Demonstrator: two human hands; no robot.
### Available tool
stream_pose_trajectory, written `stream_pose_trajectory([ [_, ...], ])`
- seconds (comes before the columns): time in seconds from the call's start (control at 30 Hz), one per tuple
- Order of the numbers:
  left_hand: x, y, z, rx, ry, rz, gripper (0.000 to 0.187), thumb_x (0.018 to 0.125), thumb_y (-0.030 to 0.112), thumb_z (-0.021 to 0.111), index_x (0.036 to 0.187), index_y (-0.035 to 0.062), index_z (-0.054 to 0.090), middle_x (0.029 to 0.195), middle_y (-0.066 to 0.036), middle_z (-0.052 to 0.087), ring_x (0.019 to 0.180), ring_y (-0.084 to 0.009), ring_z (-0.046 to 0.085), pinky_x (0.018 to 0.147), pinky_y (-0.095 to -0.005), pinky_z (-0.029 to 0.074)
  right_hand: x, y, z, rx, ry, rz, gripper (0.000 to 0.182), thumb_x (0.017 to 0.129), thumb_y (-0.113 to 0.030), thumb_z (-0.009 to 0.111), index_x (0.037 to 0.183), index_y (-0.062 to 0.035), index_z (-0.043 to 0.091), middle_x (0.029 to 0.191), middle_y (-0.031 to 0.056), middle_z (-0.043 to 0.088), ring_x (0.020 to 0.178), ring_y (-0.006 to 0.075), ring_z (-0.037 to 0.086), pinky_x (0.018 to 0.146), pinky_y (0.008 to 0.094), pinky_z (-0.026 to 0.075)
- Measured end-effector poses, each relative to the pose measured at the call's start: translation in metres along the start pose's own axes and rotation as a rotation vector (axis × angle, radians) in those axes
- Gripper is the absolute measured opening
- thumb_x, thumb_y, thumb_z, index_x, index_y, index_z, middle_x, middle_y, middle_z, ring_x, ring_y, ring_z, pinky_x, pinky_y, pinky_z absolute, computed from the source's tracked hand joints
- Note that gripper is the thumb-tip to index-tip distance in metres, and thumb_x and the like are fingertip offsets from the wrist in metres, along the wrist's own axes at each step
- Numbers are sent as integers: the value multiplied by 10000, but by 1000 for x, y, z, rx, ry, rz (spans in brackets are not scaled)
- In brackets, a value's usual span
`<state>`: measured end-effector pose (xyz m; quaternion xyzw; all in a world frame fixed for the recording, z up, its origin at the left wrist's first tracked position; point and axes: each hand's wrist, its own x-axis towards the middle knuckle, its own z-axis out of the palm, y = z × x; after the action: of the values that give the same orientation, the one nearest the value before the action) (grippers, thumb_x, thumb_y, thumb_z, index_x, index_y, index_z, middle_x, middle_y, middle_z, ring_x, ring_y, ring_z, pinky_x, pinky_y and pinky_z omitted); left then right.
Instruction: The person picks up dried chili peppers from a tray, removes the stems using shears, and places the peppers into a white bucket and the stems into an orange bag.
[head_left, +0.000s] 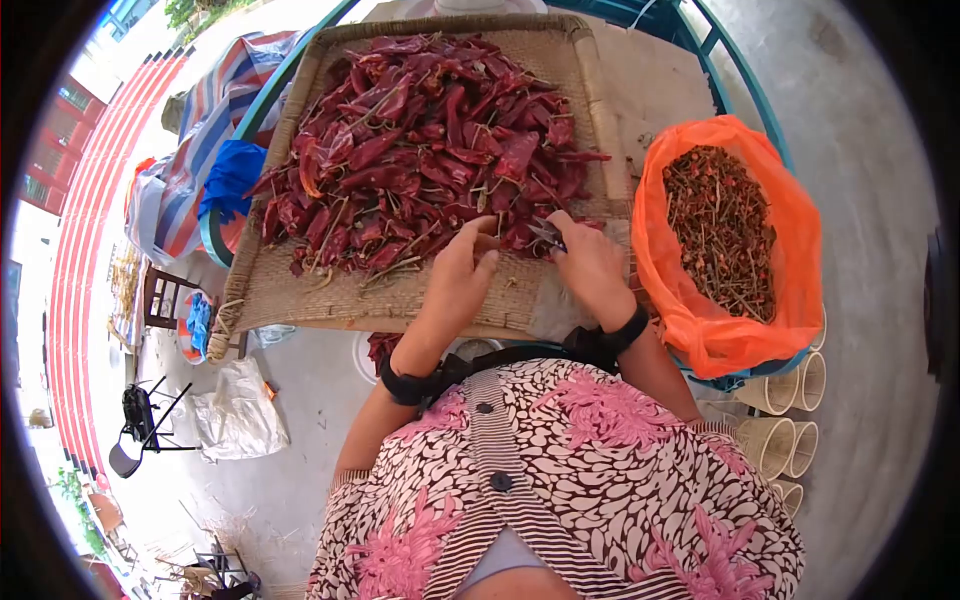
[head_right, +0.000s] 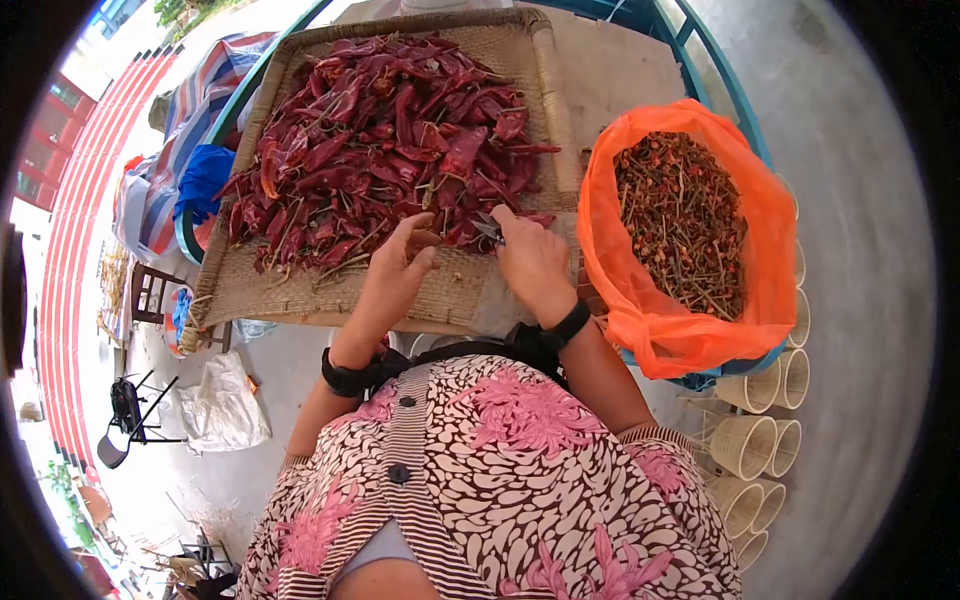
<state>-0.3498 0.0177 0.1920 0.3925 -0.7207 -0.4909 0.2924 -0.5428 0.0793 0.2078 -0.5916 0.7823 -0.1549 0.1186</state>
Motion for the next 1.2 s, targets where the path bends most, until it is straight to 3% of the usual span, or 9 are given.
stream_pose_trajectory([
  [0.17,1,10,7,-32,-44,115,465,896,39,601,1338,17,458,1149,-101,608,1042,-161,590,868,-285,492,-4,-6,-12,515,256,-85,372,829,-186,683,1173,-106,567,914,154,661,843,278,657,730,384,501],
  [0.27,5,29,14,-74,-55,310,461,889,71,643,1318,13,485,1151,-97,609,1072,-172,586,876,-284,494,-8,-7,-20,854,47,-83,368,857,-194,692,1179,-58,576,911,76,656,833,157,630,726,295,485],
  [0.37,2,41,12,-315,-155,88,435,897,66,638,1306,14,502,1182,-81,593,1044,-162,586,860,-284,500,-12,-16,-22,1118,-21,-187,332,883,-157,674,1169,-17,579,885,4,629,822,71,561,720,237,458],
  [0.47,4,30,7,-475,-206,17,389,916,34,597,1296,21,513,1144,-49,576,974,-145,586,805,-270,506,-15,-16,-24,1368,-108,-65,270,891,-122,661,1134,-18,604,890,-1,627,814,59,548,733,222,450],
  [0.77,2,34,2,-141,-76,217,328,920,56,585,1244,33,548,1031,-51,546,1002,-133,536,849,-264,437,-12,-20,-24,1201,33,-152,112,876,-63,663,975,-15,643,895,-15,587,800,60,528,712,211,432],
  [0.87,-2,52,7,-45,-15,319,337,881,47,610,1214,30,565,1058,-124,560,1022,-233,552,893,-320,432,-8,-20,-22,998,182,-346,87,866,-44,665,932,-12,618,896,2,584,812,69,535,718,219,438],
  [0.97,1,44,8,-6,24,341,327,876,43,613,1201,31,573,1042,-152,596,971,-252,594,845,-320,463,-11,-34,-30,966,212,-362,131,814,-6,676,919,-35,602,928,35,606,789,133,599,689,246,474],
  [1.1,-2,28,4,-86,10,247,221,881,35,603,1101,16,585,831,-126,624,735,-220,624,690,-294,490,-14,-46,-28,551,365,-628,331,669,29,696,962,-98,613,975,84,616,759,289,637,628,308,518],
  [1.2,-3,25,-3,-123,-84,223,122,902,43,580,1020,11,580,690,-95,600,607,-195,601,597,-291,475,-7,-48,-11,666,432,-643,229,769,-5,683,972,-74,603,896,49,625,730,217,644,603,287,501],
])
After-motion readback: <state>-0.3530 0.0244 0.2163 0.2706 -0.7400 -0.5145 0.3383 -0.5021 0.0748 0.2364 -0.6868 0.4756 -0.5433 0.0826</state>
